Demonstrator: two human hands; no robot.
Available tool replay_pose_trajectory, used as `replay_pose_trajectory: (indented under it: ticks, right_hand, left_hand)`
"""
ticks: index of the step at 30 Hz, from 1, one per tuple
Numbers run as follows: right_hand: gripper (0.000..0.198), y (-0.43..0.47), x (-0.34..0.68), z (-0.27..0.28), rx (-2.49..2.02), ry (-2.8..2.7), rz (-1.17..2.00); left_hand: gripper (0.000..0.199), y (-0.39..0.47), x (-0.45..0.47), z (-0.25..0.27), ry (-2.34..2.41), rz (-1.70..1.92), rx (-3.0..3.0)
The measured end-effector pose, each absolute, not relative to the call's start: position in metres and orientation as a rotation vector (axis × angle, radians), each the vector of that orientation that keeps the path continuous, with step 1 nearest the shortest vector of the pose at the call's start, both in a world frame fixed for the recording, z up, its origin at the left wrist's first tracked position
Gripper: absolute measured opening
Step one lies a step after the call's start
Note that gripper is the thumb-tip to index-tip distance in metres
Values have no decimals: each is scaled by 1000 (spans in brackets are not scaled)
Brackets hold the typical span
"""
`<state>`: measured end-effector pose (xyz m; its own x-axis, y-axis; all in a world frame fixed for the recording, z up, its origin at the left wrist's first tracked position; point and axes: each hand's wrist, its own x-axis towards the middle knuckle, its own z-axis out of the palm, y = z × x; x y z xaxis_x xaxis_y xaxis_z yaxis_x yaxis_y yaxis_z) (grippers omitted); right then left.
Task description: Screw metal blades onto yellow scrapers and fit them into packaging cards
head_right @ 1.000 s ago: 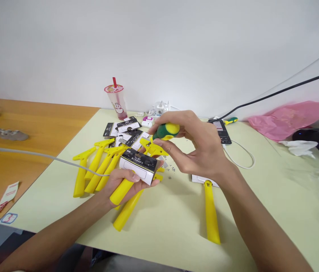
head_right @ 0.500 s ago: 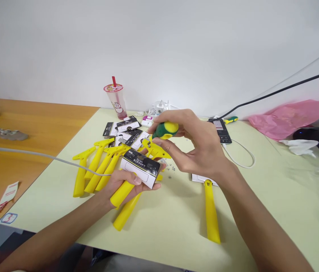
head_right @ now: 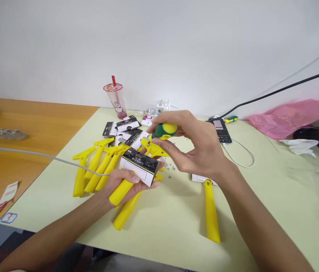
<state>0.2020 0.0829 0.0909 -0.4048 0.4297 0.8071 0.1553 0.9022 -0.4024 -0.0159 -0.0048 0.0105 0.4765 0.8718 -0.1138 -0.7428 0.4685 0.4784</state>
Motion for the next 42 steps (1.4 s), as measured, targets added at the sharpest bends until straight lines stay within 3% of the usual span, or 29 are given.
replay_pose_trajectory:
  ticks: [34,42]
  right_hand:
    - [59,86,203,90,-414,-1990,343]
    - [60,87,204,89,-433,-1969,352]
  left_hand:
    - [81,-4,-16,9,369,999,442]
    - [90,-4,-16,9,389,990,431]
